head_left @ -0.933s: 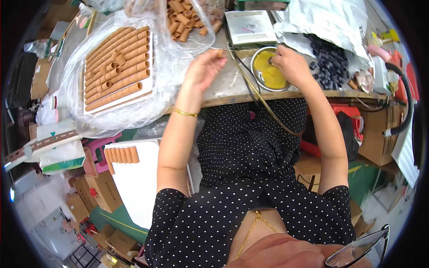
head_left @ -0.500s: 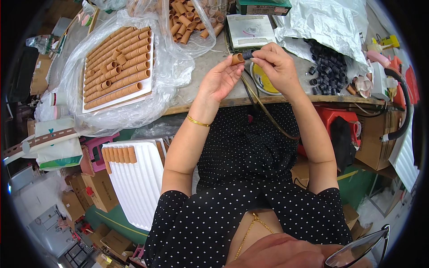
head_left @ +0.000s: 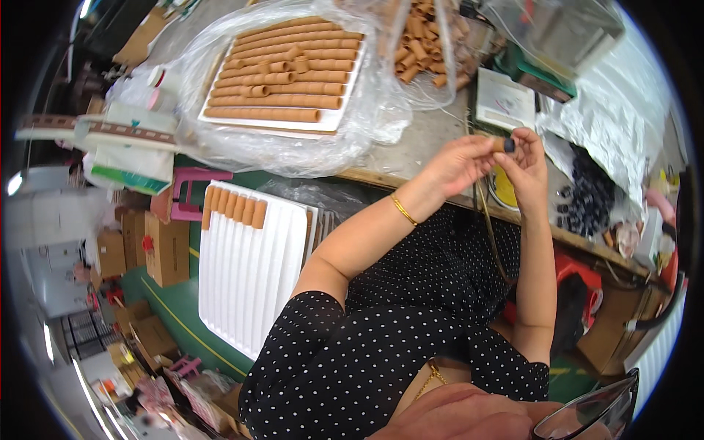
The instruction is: The person is seen taking small brown tubes, applying some substance from a yellow bowl, and then placing black caps on the tubes before organizing them in a tray.
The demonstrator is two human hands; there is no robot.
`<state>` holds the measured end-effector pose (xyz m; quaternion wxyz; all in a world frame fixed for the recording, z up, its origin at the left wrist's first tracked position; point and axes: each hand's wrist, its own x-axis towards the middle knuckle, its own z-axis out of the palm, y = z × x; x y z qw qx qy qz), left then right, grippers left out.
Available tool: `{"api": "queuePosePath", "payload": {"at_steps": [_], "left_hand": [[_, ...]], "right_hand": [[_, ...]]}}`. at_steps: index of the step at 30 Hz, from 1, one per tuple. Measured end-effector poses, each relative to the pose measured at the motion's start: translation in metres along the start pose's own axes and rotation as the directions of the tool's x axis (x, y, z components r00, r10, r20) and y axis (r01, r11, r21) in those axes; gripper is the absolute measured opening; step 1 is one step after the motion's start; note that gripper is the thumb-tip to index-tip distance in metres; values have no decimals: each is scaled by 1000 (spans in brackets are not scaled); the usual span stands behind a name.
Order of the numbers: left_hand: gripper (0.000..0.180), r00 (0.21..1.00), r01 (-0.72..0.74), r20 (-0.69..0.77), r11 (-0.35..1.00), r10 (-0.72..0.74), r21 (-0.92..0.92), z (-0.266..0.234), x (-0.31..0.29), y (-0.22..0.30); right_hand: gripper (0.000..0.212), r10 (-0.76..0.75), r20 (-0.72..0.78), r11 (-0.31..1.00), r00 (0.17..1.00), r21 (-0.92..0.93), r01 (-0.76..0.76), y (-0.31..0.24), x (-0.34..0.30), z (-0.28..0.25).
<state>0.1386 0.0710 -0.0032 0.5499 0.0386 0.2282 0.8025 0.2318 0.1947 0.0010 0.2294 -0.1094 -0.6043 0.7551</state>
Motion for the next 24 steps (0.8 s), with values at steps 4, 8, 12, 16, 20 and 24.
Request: {"api": "queuePosePath", "payload": {"at_steps": [4, 8, 12, 16, 20, 24], "left_hand": [[26, 987, 55, -154, 836, 36, 546, -5, -19, 27], [38, 753, -57, 391, -539, 530, 841, -51, -65, 135], [26, 834, 178, 389, -859, 391, 480, -73, -111, 213], [29, 858, 95, 373, -822, 354, 561, -74, -107, 224], [24, 774, 23, 339, -560, 534, 828, -65, -93, 209], [21, 874, -375, 239, 272, 424, 886, -40, -48, 135]], "right_hand": [[28, -93, 76, 986, 993, -128, 103, 4, 6, 6], [21, -33, 23, 990, 999, -134, 36, -22, 3, 10], [23, 65, 35, 977, 997, -205, -56, -12, 9, -1], [32, 20, 88, 949, 996, -315, 9, -10, 7, 19], [32, 74, 109, 960, 991, -277, -41, -8, 5, 15], [23, 108, 111, 984, 988, -154, -90, -21, 14, 18]]}}
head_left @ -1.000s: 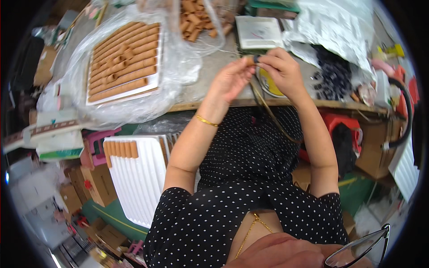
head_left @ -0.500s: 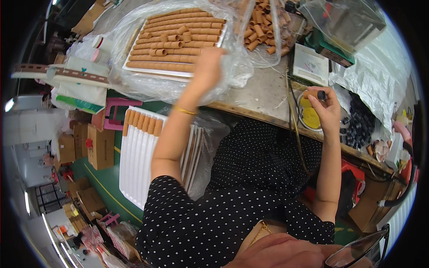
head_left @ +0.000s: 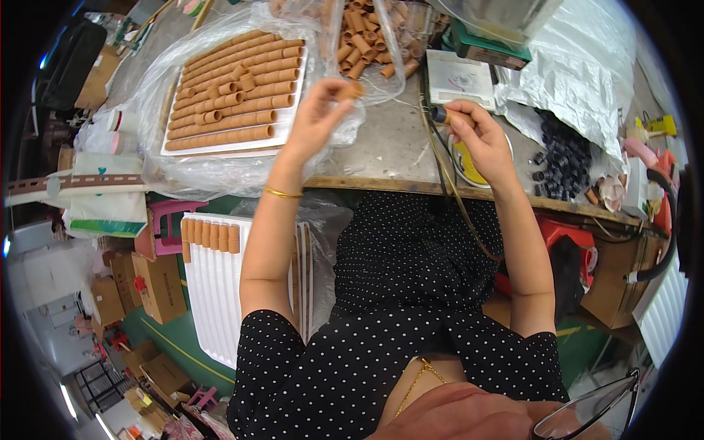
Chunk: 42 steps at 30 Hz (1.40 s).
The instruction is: The person is seen taking small brown tubes, applying some substance from a yellow bowl, and then placing black caps on the tubes before organizing them in a tray.
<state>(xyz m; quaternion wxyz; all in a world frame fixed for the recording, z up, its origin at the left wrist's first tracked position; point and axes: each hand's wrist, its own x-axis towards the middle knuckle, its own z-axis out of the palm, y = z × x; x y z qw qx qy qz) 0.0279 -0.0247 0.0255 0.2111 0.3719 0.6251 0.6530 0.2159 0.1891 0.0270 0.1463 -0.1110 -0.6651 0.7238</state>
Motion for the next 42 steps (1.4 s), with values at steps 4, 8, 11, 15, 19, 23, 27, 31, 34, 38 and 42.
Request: {"api": "queuePosePath", "payload": {"at_steps": [4, 8, 11, 15, 19, 23, 27, 31, 34, 38, 42], "left_hand": [[26, 956, 265, 224, 887, -190, -378, 73, 3, -6], [27, 930, 332, 281, 866, -235, -374, 98, 9, -15], [28, 892, 449, 346, 644, -289, -619, 115, 11, -22], [30, 873, 468, 291, 508, -391, -723, 146, 17, -27], [30, 854, 464, 131, 621, -504, -632, 150, 19, -26], [28, 867, 452, 102, 684, -488, -573, 153, 15, -18], [24, 875, 443, 53, 751, -482, -489, 143, 6, -18], [27, 878, 455, 93, 760, -469, -465, 149, 6, -26], [30, 915, 391, 57, 844, -399, -367, 159, 12, -32], [39, 899, 434, 131, 817, -417, -381, 145, 15, 1], [38, 590, 769, 631, 589, -504, -248, 90, -2, -32]], "right_hand": [[18, -180, 26, 931, 983, -317, 179, -12, 6, 0], [22, -271, 175, 710, 947, -628, 319, -18, 4, -21], [24, -11, -42, 999, 999, -33, 9, -12, 1, -19], [40, -11, -52, 908, 999, -418, -12, 10, 11, -31], [37, -295, -228, 521, 928, -853, -43, 11, 50, -45], [38, -324, -235, 499, 917, -866, -46, 33, 79, -60], [40, -270, -261, 497, 927, -862, -98, 27, 79, -52], [40, -273, -292, 511, 917, -851, -119, 29, 79, -54], [38, -235, -290, 567, 928, -816, -112, 18, 66, -54], [25, 83, 280, 897, 956, -438, 51, -1, 21, -25], [35, 79, 357, 941, 931, -334, 49, -16, -7, -10]]}}
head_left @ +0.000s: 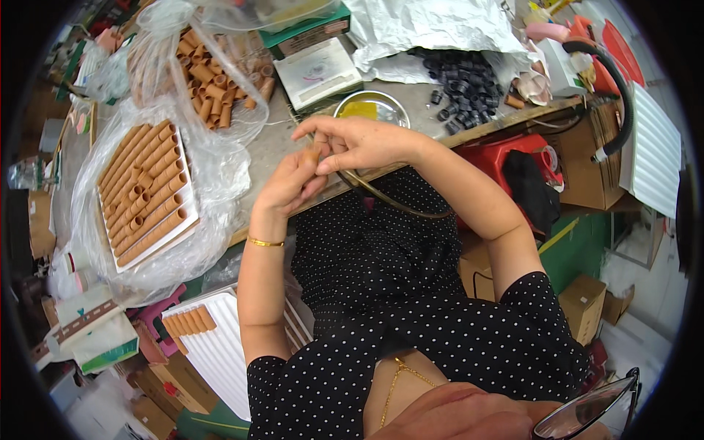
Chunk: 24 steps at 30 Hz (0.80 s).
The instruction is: The person is seen taking small brown tubes, applying some substance from a yellow bowl, and then placing black caps on the tubes before organizing them in a tray.
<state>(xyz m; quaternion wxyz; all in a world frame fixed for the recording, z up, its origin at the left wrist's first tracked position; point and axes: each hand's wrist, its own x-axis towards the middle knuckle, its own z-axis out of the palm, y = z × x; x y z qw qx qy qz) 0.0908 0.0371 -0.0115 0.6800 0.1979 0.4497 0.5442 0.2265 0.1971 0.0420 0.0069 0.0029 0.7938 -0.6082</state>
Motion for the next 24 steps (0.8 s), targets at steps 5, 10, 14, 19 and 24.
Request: {"api": "queuePosePath", "payload": {"at_steps": [5, 10, 14, 19, 24], "left_hand": [[36, 998, -64, 44, 924, 51, 378, 32, 0, -1], [30, 776, 55, -264, 354, 573, 933, 76, 27, 0], [16, 634, 52, -163, 168, 756, 984, 54, 39, 4], [26, 91, 257, -355, 322, 930, 911, -57, 42, 81], [38, 264, 606, -351, 129, 898, 785, -109, 61, 109]], "right_hand": [[23, -236, -90, 951, 968, -224, 212, 14, -11, 11], [19, 67, -498, 997, 865, -9, -82, 24, -29, 23], [21, 131, -519, 989, 845, 4, -151, 26, -34, 6], [41, 118, -710, 444, 695, -588, -676, 45, -76, -88], [30, 191, -617, 259, 763, -718, -646, 76, -86, -94]]}}
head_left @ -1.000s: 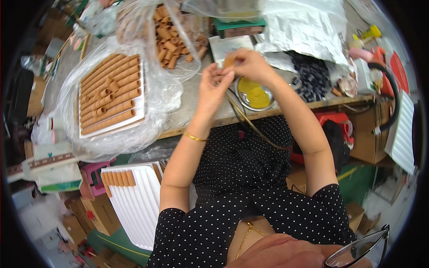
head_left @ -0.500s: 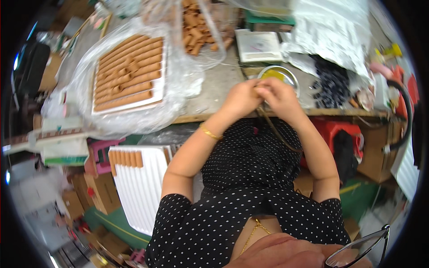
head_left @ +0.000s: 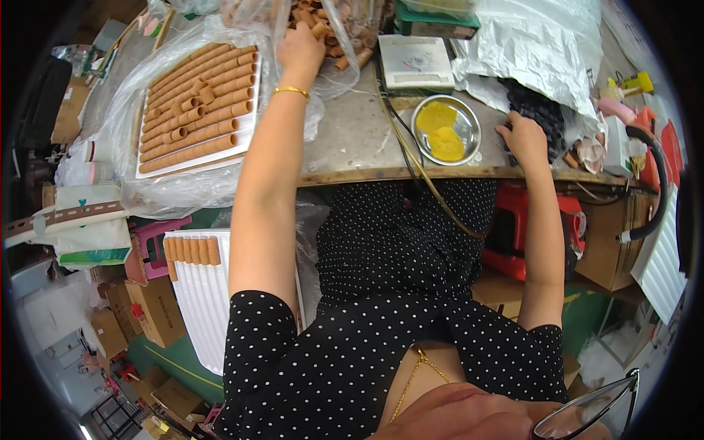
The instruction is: The person is seen taking small brown tubes, applying some substance from a yellow bowl, and then placing black caps on the tubes before organizing them in a tray.
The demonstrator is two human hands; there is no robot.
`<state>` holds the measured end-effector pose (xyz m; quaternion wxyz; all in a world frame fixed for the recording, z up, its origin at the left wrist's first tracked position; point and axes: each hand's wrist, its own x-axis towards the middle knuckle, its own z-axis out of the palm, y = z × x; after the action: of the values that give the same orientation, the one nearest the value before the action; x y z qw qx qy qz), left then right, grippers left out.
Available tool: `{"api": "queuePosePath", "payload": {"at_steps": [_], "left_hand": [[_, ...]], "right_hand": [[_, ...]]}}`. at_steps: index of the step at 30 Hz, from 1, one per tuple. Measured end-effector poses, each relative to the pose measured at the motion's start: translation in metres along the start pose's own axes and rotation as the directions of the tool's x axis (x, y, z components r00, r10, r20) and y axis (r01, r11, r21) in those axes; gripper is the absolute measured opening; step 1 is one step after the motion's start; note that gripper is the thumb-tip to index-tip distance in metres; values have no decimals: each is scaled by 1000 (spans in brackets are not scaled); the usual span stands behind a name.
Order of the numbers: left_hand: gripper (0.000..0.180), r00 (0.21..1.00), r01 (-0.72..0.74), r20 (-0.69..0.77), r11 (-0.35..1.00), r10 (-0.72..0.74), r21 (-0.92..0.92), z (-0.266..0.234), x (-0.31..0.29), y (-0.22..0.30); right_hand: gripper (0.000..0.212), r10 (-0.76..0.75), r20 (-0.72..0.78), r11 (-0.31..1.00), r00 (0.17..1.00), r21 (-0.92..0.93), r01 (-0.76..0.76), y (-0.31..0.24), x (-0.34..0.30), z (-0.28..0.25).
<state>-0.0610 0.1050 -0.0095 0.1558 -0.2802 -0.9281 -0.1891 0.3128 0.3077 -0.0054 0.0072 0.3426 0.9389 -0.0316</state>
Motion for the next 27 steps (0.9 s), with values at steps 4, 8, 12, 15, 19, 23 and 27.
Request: {"api": "queuePosePath", "payload": {"at_steps": [4, 8, 12, 15, 19, 23, 27], "left_hand": [[39, 995, -21, 100, 1000, 22, -15, 3, 12, -11], [45, 988, -54, 133, 982, 78, -181, -3, 2, -27], [41, 994, 13, 112, 970, 15, -242, -12, -14, -24], [34, 970, 222, 112, 609, -214, -762, -1, -29, -33], [27, 923, 375, 340, 226, -181, -899, -39, -79, 14], [25, 801, 597, 594, 23, -75, -802, -45, -119, 35], [29, 640, 758, 768, -182, 21, -626, -46, -149, 57]], "right_hand": [[21, 18, -76, 1000, 997, 3, -18, 2, 12, 6], [17, -48, -131, 829, 990, 548, 113, -41, 0, -20], [9, -429, -290, 762, 856, 393, 515, -83, -2, -1], [9, -466, -279, 811, 840, 245, 532, -98, 2, 11], [9, -515, -191, 833, 836, 122, 540, -97, 7, 17], [9, -515, -157, 834, 843, 134, 535, -102, 10, 10], [12, -318, -248, 625, 915, 671, 399, -100, 3, -1]]}}
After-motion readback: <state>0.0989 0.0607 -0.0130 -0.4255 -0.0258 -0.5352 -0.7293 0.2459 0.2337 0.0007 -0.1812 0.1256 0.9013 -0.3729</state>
